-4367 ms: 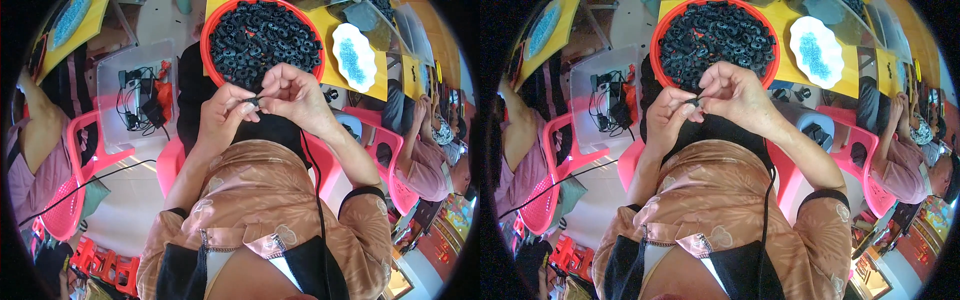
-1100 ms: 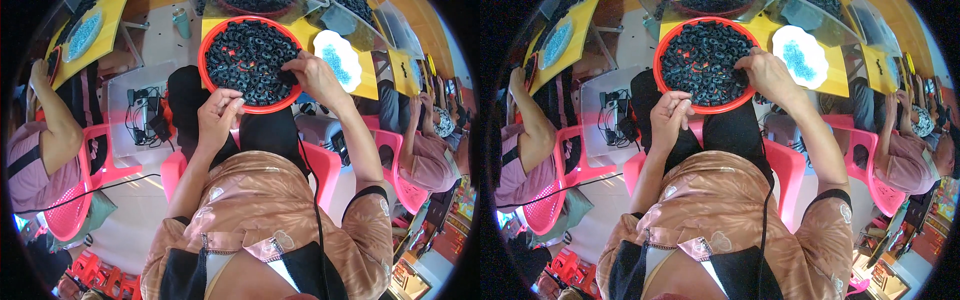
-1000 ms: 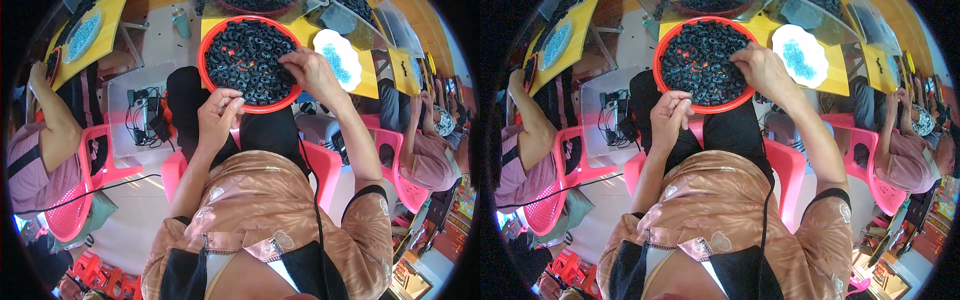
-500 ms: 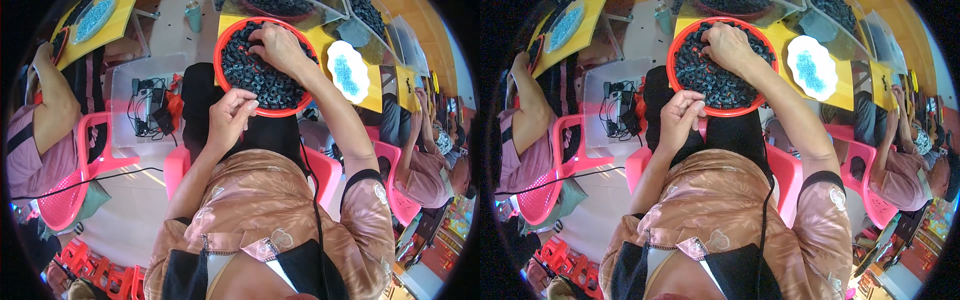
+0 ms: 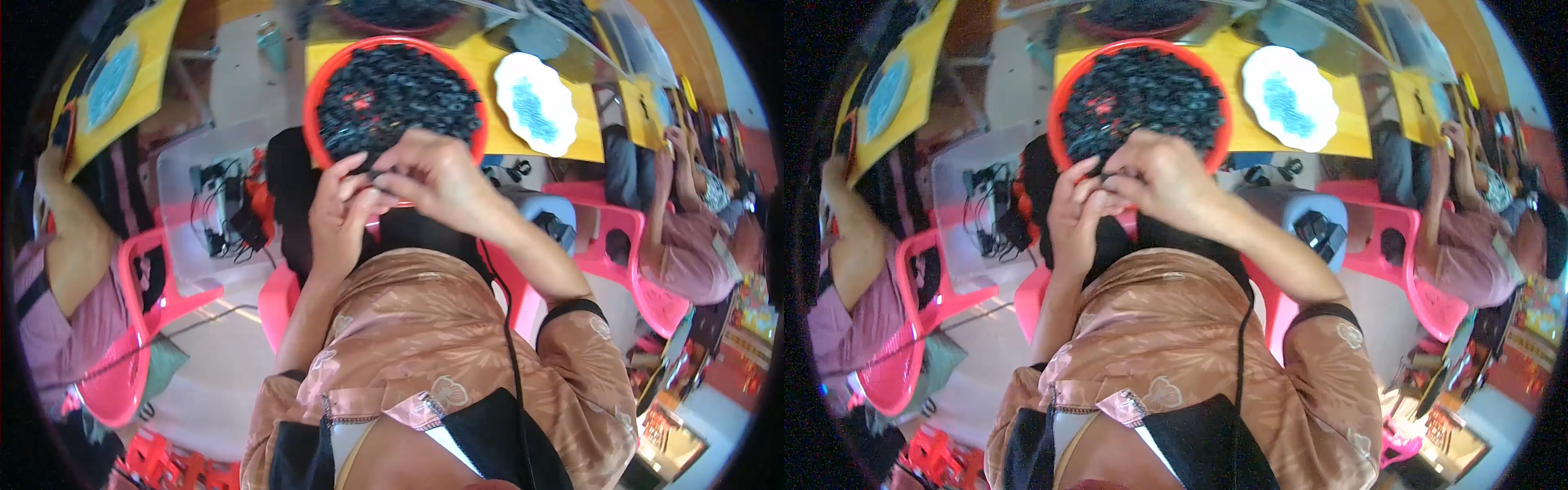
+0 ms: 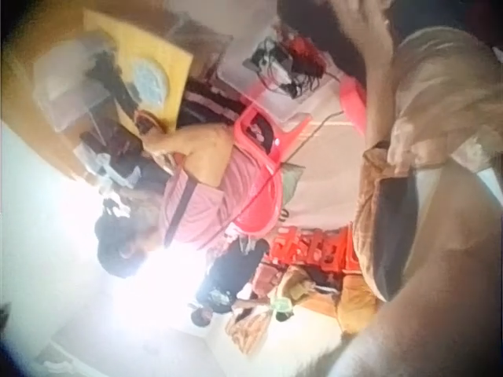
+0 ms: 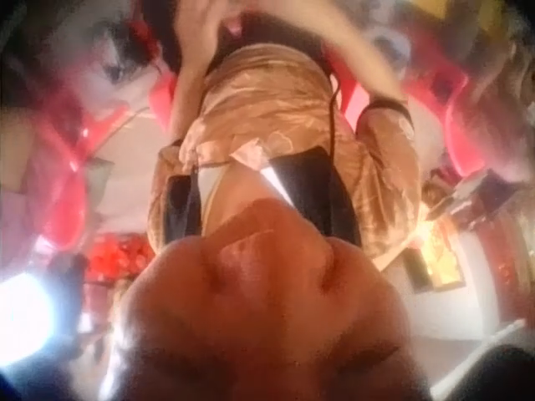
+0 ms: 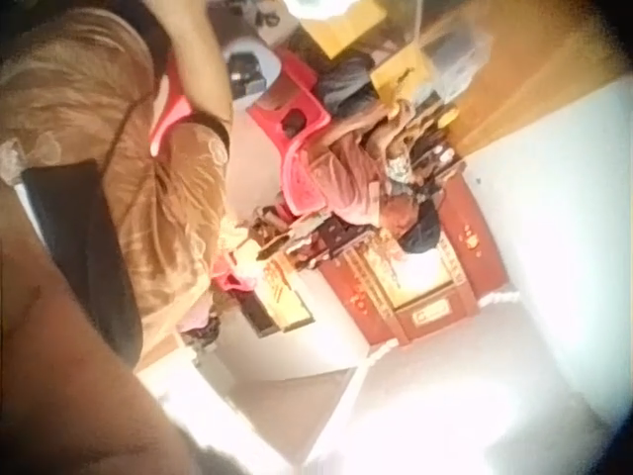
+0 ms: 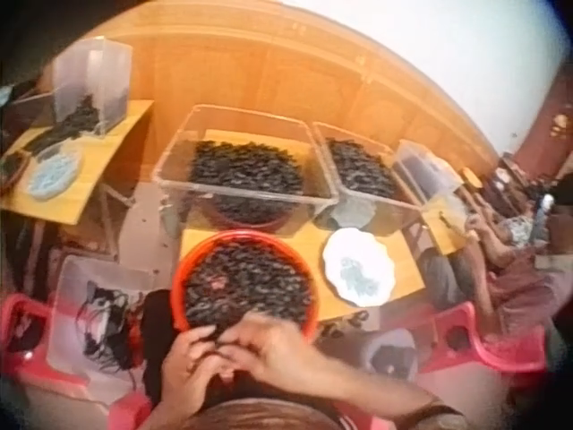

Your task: The person assembles small black plastic components by hand.

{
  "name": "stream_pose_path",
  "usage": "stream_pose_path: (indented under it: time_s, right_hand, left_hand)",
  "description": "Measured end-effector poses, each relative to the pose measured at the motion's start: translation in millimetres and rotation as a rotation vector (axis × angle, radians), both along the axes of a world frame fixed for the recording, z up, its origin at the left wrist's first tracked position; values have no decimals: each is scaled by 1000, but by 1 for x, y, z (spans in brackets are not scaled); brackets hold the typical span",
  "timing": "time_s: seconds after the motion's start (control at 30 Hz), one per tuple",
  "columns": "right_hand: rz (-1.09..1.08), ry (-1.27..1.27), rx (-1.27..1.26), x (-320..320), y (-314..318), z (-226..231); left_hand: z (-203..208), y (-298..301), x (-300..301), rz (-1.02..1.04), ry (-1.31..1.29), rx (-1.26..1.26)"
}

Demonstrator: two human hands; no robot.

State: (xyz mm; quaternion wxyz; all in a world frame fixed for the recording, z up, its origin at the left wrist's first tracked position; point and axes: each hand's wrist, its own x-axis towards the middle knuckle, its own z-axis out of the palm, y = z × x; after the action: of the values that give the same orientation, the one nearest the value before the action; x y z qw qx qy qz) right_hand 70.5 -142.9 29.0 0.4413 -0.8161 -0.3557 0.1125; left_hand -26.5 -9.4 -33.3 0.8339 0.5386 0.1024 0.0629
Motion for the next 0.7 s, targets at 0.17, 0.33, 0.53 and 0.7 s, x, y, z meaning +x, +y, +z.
stream_pose_path:
  time_s: [0.17,0.33,0.53,0.7]
  right_hand:
    - [42,65,79,-11,-15,-3]
    - [-229,-81,14,20,-71,9]
    - [-595,-409,-444,138,-186,-13]
    - [-443,-460,-367,173,-190,-36]
  left_hand:
    - [-4,0,0,-25,7,22]
    - [-3,3,-2,-76,18,-9]
    - [0,2,-3,-74,52,3]
    - [-4,4,-4,-69,51,21]
